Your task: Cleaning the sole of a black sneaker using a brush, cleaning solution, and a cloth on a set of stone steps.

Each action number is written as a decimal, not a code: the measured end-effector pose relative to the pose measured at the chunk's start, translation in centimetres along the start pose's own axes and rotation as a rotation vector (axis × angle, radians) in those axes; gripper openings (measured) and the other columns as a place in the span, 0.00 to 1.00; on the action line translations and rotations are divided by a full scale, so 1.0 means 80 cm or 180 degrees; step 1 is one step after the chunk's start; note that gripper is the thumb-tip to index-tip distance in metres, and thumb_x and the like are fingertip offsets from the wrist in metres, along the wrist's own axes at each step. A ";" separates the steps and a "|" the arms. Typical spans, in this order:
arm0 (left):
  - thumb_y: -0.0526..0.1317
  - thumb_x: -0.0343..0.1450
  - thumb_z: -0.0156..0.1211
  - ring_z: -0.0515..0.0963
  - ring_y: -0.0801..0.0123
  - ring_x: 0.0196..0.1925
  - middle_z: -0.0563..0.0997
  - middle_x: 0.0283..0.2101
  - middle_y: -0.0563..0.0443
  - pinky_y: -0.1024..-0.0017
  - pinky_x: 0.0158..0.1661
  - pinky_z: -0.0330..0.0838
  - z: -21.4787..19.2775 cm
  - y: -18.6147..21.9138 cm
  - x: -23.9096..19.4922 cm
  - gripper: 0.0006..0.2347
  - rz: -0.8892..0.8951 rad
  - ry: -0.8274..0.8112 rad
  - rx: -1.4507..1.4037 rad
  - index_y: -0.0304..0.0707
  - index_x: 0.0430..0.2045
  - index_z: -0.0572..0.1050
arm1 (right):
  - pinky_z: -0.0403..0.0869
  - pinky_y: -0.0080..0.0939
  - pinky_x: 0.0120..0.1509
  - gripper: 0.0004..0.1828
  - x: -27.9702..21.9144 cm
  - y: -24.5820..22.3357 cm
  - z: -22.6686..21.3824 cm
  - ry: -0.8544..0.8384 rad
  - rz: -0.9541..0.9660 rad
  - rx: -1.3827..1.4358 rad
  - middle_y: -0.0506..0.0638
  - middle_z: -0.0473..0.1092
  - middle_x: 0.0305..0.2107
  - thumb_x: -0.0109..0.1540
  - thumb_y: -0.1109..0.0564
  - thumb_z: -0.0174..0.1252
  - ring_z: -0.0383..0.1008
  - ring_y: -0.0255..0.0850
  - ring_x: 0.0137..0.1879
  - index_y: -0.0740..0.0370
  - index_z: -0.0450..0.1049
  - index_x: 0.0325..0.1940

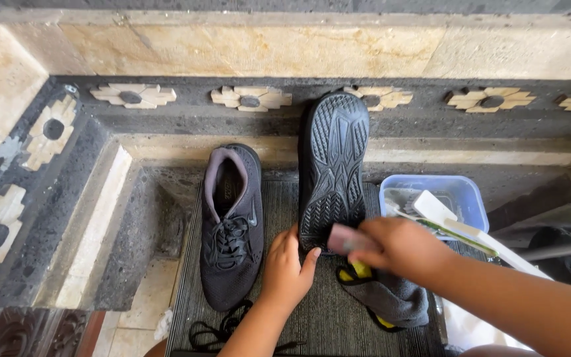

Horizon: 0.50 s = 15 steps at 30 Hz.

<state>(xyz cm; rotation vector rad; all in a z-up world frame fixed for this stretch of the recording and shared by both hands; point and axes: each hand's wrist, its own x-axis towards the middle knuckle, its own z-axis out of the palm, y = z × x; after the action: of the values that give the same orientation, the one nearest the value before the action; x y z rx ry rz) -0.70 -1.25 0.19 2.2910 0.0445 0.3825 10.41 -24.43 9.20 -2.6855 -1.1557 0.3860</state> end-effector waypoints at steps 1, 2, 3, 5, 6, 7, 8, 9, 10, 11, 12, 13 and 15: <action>0.54 0.76 0.47 0.71 0.44 0.64 0.75 0.58 0.33 0.51 0.61 0.67 -0.002 0.004 -0.001 0.28 0.0030 0.0005 0.0000 0.29 0.63 0.62 | 0.71 0.48 0.40 0.24 -0.004 0.001 0.008 0.0026 0.0010 -0.0010 0.46 0.74 0.29 0.59 0.28 0.61 0.75 0.45 0.35 0.48 0.72 0.39; 0.51 0.75 0.50 0.72 0.46 0.62 0.75 0.57 0.35 0.52 0.59 0.68 -0.005 0.008 -0.001 0.26 -0.0077 -0.0035 -0.0039 0.30 0.64 0.62 | 0.73 0.52 0.42 0.28 -0.006 0.002 0.016 -0.0309 -0.0038 -0.0184 0.48 0.73 0.34 0.60 0.27 0.61 0.75 0.49 0.39 0.49 0.71 0.48; 0.48 0.74 0.53 0.73 0.47 0.61 0.75 0.56 0.36 0.53 0.57 0.70 -0.007 0.010 0.000 0.26 -0.0184 -0.0076 -0.0077 0.32 0.64 0.61 | 0.74 0.56 0.44 0.33 -0.007 0.003 0.025 -0.0644 -0.0084 -0.0357 0.49 0.72 0.39 0.61 0.25 0.60 0.76 0.52 0.44 0.49 0.70 0.57; 0.48 0.74 0.55 0.71 0.46 0.64 0.72 0.61 0.35 0.53 0.60 0.68 -0.010 0.014 0.001 0.28 -0.0203 -0.0027 -0.0120 0.33 0.67 0.58 | 0.73 0.53 0.44 0.30 -0.007 -0.006 0.008 -0.0540 0.0103 -0.0162 0.48 0.72 0.38 0.60 0.26 0.61 0.76 0.50 0.43 0.47 0.71 0.52; 0.48 0.74 0.56 0.69 0.44 0.67 0.69 0.65 0.34 0.52 0.63 0.66 -0.010 0.016 -0.001 0.31 -0.0236 0.0016 -0.0173 0.34 0.70 0.54 | 0.72 0.49 0.44 0.26 -0.009 -0.011 0.001 -0.0453 0.0294 0.0032 0.46 0.73 0.37 0.59 0.26 0.62 0.76 0.47 0.43 0.45 0.71 0.46; 0.48 0.74 0.56 0.69 0.44 0.67 0.69 0.65 0.34 0.52 0.63 0.66 -0.010 0.015 -0.004 0.31 -0.0248 0.0020 -0.0178 0.34 0.70 0.54 | 0.72 0.49 0.44 0.26 -0.010 -0.017 -0.006 -0.0465 0.0288 0.0029 0.46 0.73 0.37 0.59 0.26 0.62 0.76 0.47 0.43 0.45 0.71 0.46; 0.48 0.74 0.56 0.67 0.43 0.68 0.66 0.67 0.32 0.51 0.64 0.64 -0.009 0.015 -0.005 0.33 -0.0222 0.0122 -0.0223 0.34 0.71 0.50 | 0.72 0.48 0.45 0.28 -0.010 -0.022 -0.016 -0.0238 0.0566 0.0298 0.46 0.74 0.38 0.58 0.26 0.61 0.76 0.46 0.43 0.46 0.72 0.48; 0.49 0.74 0.56 0.65 0.42 0.70 0.63 0.70 0.31 0.50 0.65 0.61 -0.007 0.015 -0.006 0.35 -0.0196 0.0225 -0.0268 0.33 0.72 0.45 | 0.72 0.47 0.47 0.29 -0.010 -0.026 -0.026 -0.0008 0.0841 0.0567 0.45 0.75 0.38 0.56 0.26 0.61 0.77 0.44 0.44 0.47 0.73 0.49; 0.49 0.74 0.56 0.65 0.42 0.70 0.63 0.70 0.31 0.50 0.65 0.61 -0.001 0.010 -0.007 0.35 -0.0191 0.0233 -0.0275 0.33 0.72 0.45 | 0.72 0.47 0.47 0.29 -0.012 -0.020 -0.026 -0.0004 0.0840 0.0557 0.45 0.75 0.38 0.56 0.26 0.61 0.77 0.44 0.44 0.47 0.73 0.49; 0.47 0.74 0.57 0.65 0.40 0.69 0.60 0.70 0.29 0.50 0.65 0.63 0.005 0.006 -0.008 0.34 0.0179 0.0509 -0.0115 0.31 0.70 0.46 | 0.72 0.45 0.50 0.30 -0.013 -0.013 -0.025 0.0227 0.0813 0.0702 0.46 0.75 0.41 0.56 0.28 0.61 0.76 0.43 0.48 0.48 0.72 0.52; 0.44 0.74 0.57 0.66 0.37 0.69 0.57 0.70 0.27 0.51 0.65 0.66 0.010 0.001 -0.010 0.32 0.0552 0.0770 0.0056 0.28 0.68 0.47 | 0.72 0.44 0.54 0.31 -0.014 -0.008 -0.023 0.0461 0.0787 0.0862 0.46 0.76 0.43 0.56 0.30 0.61 0.75 0.42 0.52 0.50 0.72 0.54; 0.44 0.74 0.57 0.66 0.37 0.69 0.57 0.70 0.27 0.51 0.65 0.66 0.006 0.006 -0.007 0.32 0.0558 0.0767 0.0059 0.28 0.68 0.47 | 0.72 0.44 0.54 0.31 -0.015 -0.006 -0.026 0.0467 0.0789 0.0866 0.46 0.76 0.43 0.56 0.30 0.61 0.75 0.42 0.52 0.50 0.72 0.54; 0.40 0.74 0.57 0.65 0.32 0.68 0.56 0.69 0.22 0.45 0.62 0.67 -0.002 0.014 -0.005 0.30 0.0694 0.0744 0.0072 0.35 0.68 0.46 | 0.71 0.41 0.52 0.28 -0.019 -0.003 -0.030 0.0703 0.1120 0.1150 0.47 0.74 0.43 0.57 0.32 0.59 0.76 0.42 0.48 0.49 0.71 0.53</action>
<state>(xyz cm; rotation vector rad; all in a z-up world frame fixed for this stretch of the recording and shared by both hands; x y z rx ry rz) -1.25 -1.94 1.03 2.2692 -0.0844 0.7650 10.01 -25.57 11.81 -2.5201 -0.4953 0.3035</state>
